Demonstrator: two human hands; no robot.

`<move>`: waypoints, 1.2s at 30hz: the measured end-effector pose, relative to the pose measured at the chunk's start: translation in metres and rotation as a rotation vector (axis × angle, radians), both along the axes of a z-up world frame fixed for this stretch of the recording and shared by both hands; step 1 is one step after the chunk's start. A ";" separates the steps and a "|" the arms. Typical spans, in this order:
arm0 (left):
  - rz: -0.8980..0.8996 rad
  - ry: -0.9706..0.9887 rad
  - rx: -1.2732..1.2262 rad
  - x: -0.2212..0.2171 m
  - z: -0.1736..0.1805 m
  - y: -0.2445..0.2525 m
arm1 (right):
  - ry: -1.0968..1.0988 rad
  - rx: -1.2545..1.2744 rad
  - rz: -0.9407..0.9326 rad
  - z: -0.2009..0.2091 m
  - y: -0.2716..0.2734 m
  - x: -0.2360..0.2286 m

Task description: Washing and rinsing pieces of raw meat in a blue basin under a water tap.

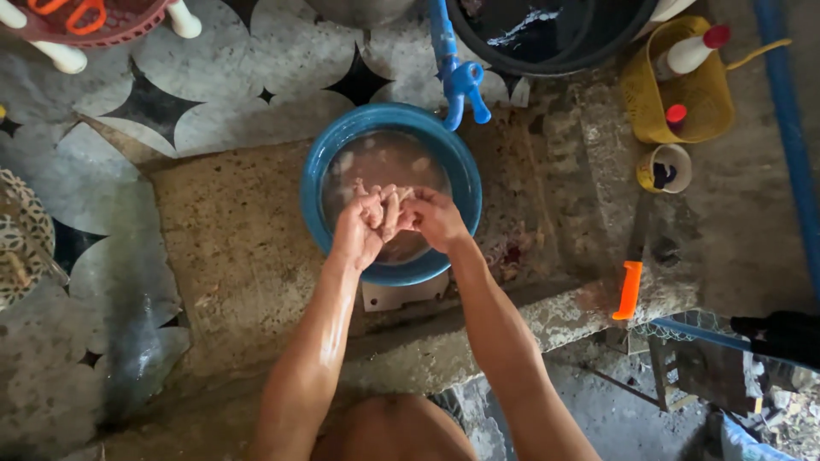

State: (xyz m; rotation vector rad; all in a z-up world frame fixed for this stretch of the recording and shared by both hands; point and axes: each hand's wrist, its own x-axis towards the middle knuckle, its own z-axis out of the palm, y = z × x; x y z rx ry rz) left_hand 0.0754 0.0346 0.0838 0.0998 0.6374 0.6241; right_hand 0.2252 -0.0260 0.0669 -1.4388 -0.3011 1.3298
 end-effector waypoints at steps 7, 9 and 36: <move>0.014 0.366 0.355 -0.003 -0.081 0.013 | 0.377 -0.061 -0.156 -0.038 -0.007 0.033; -0.003 0.468 0.477 -0.014 -0.072 0.022 | 0.400 -0.073 -0.188 -0.037 -0.008 0.037; 0.119 -0.250 -0.066 -0.066 -0.061 0.045 | -1.753 -0.253 0.915 -0.137 0.053 -0.036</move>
